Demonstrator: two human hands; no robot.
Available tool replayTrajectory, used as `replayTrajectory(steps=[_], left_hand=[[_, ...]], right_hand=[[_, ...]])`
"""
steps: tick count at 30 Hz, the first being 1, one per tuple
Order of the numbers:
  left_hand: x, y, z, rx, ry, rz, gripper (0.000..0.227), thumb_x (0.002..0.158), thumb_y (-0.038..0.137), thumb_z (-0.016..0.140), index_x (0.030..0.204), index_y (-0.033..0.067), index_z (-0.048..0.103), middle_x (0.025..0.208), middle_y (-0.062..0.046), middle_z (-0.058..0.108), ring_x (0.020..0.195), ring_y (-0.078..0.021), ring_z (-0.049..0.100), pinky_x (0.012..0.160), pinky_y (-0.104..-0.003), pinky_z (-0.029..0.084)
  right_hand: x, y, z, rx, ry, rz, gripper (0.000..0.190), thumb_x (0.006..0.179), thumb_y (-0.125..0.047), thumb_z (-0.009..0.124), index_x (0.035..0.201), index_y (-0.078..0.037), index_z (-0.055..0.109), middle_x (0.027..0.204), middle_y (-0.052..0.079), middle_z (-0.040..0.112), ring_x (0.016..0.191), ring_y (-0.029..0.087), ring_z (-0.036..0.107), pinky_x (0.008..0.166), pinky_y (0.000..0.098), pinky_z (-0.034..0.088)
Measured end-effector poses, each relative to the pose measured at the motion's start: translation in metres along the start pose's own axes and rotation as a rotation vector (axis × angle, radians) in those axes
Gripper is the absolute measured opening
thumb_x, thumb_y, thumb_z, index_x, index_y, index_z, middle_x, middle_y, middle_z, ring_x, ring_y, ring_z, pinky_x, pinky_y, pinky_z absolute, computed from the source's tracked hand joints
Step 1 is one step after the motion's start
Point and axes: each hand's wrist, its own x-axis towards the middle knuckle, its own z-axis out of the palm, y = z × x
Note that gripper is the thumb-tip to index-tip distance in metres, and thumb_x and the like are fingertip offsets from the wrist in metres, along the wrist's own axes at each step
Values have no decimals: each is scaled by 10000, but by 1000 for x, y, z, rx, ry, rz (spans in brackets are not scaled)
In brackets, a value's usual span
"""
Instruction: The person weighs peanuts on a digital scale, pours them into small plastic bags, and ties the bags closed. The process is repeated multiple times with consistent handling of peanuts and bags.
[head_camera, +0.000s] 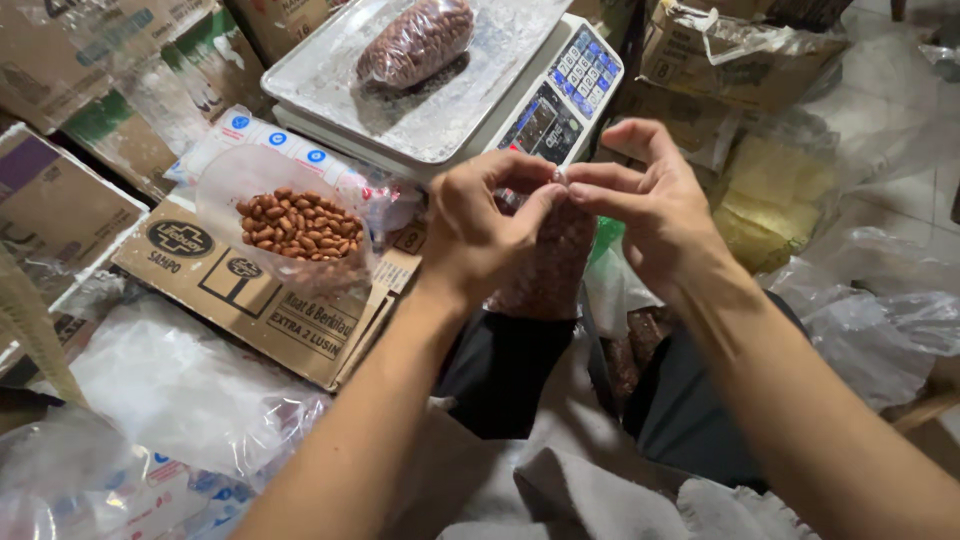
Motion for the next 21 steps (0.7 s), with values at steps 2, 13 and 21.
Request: replayTrajectory(steps=[2,13,21], left_hand=[[6,-1,-3,12,-55,4,133,868,133,752,962,46,782,901,-92,801,819,-159,797,755,-282,630],[25,-17,-10,123,-250,131,84,877,125,756,914,54,781,876,-74,789,773,-143,765,716,-284,620],[30,-9,-14,128,-312,58,90,877,101,663,902,32,715,834,-87,768,782,-156,751,737,-308,596]], right_hand=[[0,-7,1,-139,-29,-40,593,805,74,802,1248,-74,437,1038,180,744,994,217,742,938,327,596],[9,-17,-6,-341,-243,-197,436,902,44,807,1137,-86,463,1028,119,703,1010,198,705,934,345,609],[10,-45,-3,-927,-517,-510,224,946,-119,796,1142,-93,690,1247,21,556,1118,109,651,979,291,602]])
